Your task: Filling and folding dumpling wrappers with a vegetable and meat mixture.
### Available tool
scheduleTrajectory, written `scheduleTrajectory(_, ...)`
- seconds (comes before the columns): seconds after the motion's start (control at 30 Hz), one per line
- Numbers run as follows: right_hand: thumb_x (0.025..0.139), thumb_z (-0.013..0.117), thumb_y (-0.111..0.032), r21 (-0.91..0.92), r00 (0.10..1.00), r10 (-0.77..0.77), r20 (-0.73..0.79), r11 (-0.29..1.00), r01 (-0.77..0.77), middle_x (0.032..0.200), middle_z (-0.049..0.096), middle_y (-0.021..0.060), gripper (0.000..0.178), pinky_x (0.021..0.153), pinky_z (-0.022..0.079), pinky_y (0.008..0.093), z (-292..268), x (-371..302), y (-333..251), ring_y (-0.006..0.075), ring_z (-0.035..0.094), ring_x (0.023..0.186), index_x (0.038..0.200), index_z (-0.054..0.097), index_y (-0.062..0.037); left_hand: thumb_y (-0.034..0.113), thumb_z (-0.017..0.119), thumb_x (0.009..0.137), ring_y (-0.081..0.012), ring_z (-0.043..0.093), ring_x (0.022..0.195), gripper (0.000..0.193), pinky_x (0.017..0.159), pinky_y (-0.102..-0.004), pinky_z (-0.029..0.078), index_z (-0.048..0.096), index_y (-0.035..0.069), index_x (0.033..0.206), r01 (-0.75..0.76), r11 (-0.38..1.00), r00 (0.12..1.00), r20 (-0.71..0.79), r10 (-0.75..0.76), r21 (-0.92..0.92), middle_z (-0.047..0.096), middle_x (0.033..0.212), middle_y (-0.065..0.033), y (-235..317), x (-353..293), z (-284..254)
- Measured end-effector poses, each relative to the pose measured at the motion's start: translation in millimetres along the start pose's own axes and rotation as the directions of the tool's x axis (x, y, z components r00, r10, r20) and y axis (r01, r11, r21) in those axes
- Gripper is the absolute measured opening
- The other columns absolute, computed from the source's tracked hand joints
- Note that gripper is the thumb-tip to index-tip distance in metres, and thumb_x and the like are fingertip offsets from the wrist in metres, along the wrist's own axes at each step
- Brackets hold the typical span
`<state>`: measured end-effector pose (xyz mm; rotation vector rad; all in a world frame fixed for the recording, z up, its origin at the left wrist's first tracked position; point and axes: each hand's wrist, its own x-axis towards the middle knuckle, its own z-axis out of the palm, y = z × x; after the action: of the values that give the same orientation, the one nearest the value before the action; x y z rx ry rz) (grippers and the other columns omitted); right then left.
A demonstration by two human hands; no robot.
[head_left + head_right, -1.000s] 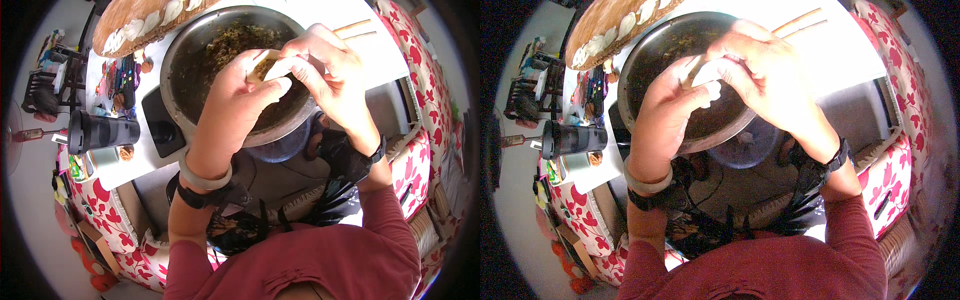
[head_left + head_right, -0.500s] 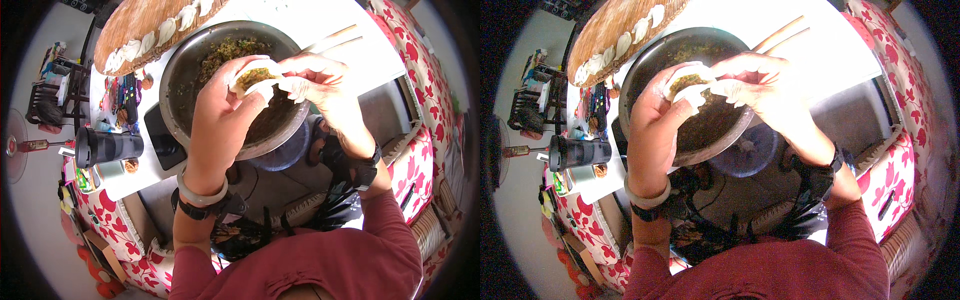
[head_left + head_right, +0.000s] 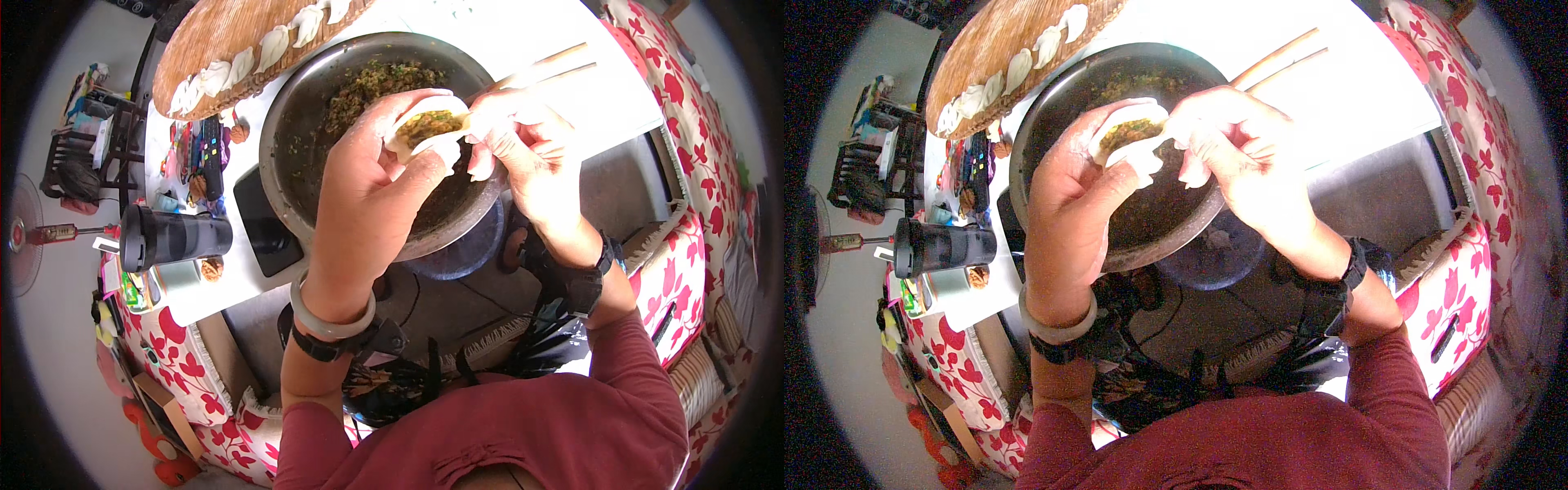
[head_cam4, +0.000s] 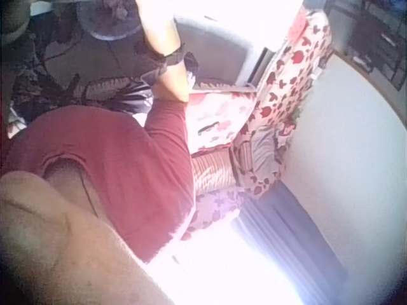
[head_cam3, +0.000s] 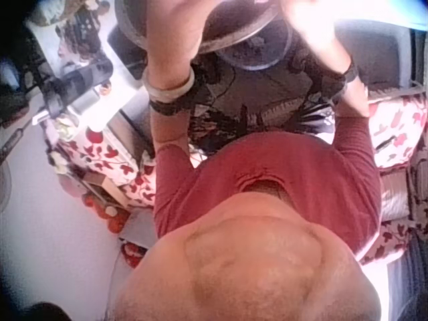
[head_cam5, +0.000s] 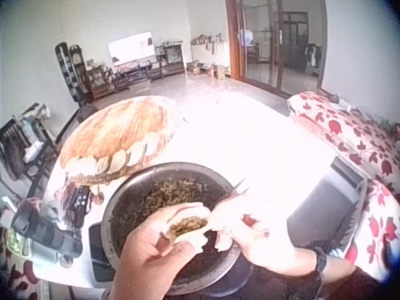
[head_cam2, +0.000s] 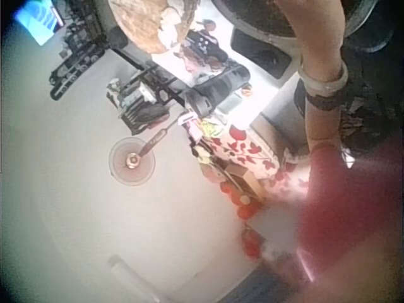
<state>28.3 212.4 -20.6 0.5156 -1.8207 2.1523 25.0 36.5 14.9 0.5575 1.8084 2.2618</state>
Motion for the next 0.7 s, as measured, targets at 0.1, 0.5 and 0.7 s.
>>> scheduleTrajectory(0.1, 0.089, 0.063, -0.006, -0.003, 0.996, 0.080, -0.033, 0.997, -0.080, 0.083, 0.064, 0.0052, 0.018, 0.060, 0.050, 0.0211, 0, 2, -6, 0.0099, 0.060, 0.063, 0.106, 0.066, 0.0014, -0.005, 0.052, 0.086, -0.0173, 0.057, 0.110, 0.039, 0.100, -0.0305, 0.042, 0.050, -0.005, 0.125, -0.044, 0.999, 0.999, -0.009, 0.045, 0.022, 0.060, 0.118, -0.0120, -1, 0, -1)
scheduleTrajectory(0.5, 0.082, 0.069, -0.002, -0.173, 0.999, -0.009, -0.039, 0.985, 0.002, 0.086, 0.066, 0.0064, 0.020, 0.070, 0.050, 0.0223, -8, 1, -2, 0.0105, 0.062, 0.075, 0.102, 0.071, -0.0003, -0.006, 0.054, 0.086, -0.0152, 0.057, 0.108, 0.038, 0.097, -0.0278, 0.043, 0.051, -0.006, 0.124, -0.048, 0.992, 0.999, 0.005, 0.048, 0.120, 0.060, 0.116, -0.0110, -1, 0, 3)
scheduleTrajectory(0.7, 0.084, 0.067, -0.001, -0.130, 0.997, 0.034, -0.065, 0.991, -0.042, 0.089, 0.068, 0.0085, 0.015, 0.069, 0.052, 0.0220, -9, -2, -3, 0.0113, 0.064, 0.075, 0.099, 0.070, 0.0020, -0.006, 0.054, 0.086, -0.0159, 0.057, 0.109, 0.038, 0.097, -0.0283, 0.043, 0.051, -0.006, 0.124, -0.059, 0.992, 0.998, 0.028, 0.056, 0.108, 0.060, 0.117, -0.0117, -2, 1, 6)
